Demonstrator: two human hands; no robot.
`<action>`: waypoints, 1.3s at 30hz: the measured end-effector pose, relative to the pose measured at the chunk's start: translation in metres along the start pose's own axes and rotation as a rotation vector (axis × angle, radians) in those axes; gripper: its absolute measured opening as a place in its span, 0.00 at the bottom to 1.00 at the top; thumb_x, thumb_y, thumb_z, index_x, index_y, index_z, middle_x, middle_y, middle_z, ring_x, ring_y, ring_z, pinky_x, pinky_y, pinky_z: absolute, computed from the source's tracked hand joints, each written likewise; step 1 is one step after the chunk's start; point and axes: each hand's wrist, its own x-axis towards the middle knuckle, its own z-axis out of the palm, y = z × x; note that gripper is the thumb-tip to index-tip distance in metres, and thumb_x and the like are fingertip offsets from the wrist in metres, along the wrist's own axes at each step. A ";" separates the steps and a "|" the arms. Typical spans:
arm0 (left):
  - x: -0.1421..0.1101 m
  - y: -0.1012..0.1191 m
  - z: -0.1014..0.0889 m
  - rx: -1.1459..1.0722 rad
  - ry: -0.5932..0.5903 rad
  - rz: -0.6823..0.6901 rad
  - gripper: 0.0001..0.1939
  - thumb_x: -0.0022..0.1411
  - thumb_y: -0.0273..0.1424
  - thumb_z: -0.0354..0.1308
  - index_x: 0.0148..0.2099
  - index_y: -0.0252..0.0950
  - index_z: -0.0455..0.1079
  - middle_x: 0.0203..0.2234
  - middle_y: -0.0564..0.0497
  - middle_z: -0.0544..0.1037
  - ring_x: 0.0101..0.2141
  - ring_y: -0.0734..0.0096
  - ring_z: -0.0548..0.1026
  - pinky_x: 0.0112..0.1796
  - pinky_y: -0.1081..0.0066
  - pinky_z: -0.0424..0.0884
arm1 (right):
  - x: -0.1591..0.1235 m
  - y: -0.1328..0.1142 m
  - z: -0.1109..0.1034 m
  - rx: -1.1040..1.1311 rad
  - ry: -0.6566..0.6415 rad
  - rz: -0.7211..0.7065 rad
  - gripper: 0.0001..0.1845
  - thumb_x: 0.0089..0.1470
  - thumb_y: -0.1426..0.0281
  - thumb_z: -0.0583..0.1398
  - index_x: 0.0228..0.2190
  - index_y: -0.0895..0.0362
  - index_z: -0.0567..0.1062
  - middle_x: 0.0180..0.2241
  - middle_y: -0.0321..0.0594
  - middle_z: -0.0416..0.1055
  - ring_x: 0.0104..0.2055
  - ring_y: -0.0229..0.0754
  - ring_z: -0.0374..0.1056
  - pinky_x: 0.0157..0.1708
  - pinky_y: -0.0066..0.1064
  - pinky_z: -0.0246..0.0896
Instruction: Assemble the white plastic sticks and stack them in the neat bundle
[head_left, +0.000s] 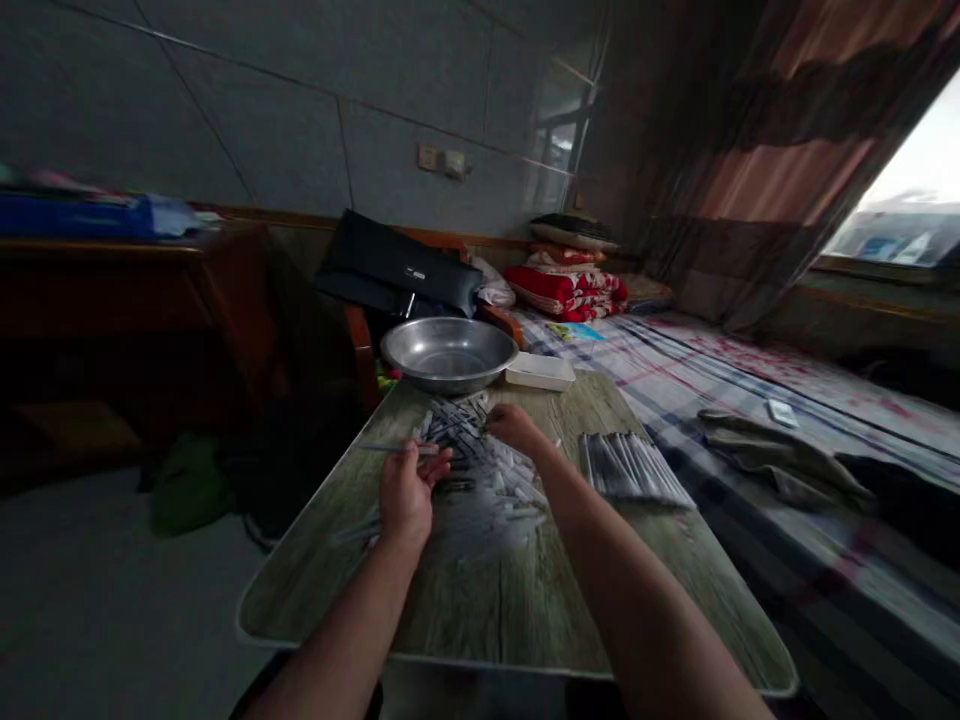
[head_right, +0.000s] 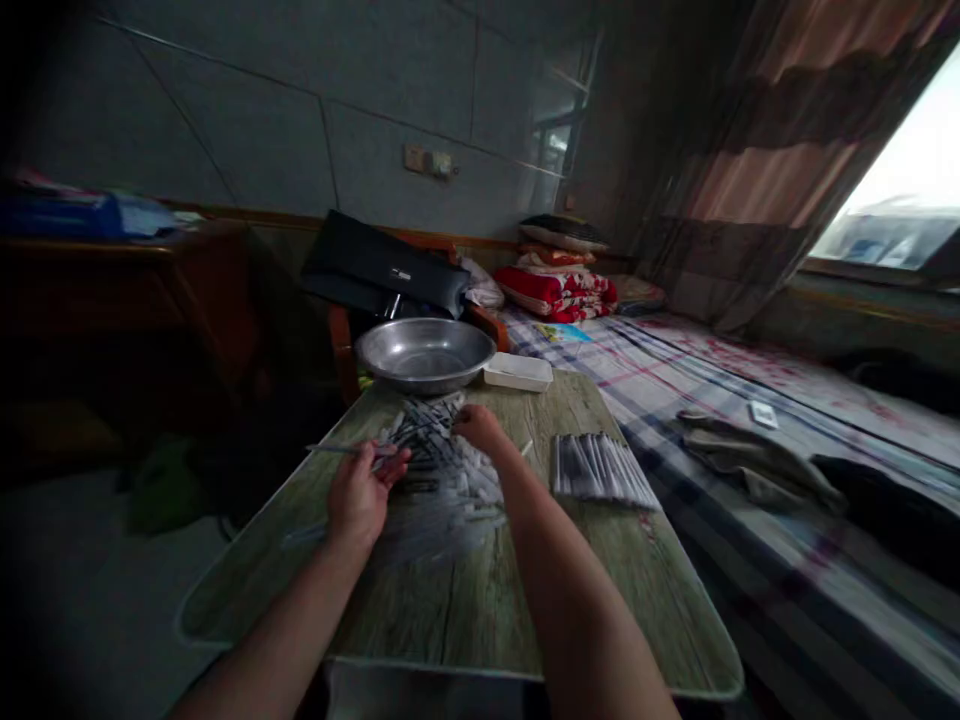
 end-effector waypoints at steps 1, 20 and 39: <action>-0.002 0.000 0.001 0.003 -0.030 -0.031 0.18 0.50 0.40 0.66 0.38 0.36 0.66 0.25 0.54 0.78 0.26 0.66 0.80 0.24 0.74 0.74 | -0.010 0.001 -0.001 0.072 -0.027 -0.001 0.03 0.36 0.76 0.62 0.21 0.59 0.73 0.20 0.32 0.66 0.24 0.34 0.59 0.25 0.26 0.53; -0.019 -0.012 0.012 -0.004 -0.199 -0.215 0.14 0.47 0.29 0.70 0.36 0.33 0.71 0.30 0.50 0.81 0.28 0.73 0.78 0.30 0.76 0.75 | -0.094 0.007 0.052 0.801 0.097 -0.095 0.12 0.43 0.68 0.68 0.33 0.56 0.76 0.28 0.34 0.70 0.26 0.33 0.62 0.28 0.26 0.57; -0.021 -0.018 0.011 0.124 -0.265 -0.160 0.21 0.42 0.37 0.73 0.37 0.34 0.72 0.32 0.49 0.82 0.33 0.66 0.80 0.34 0.70 0.74 | -0.094 0.008 0.047 0.680 0.159 -0.115 0.10 0.43 0.67 0.67 0.30 0.56 0.76 0.24 0.33 0.69 0.25 0.34 0.61 0.27 0.27 0.56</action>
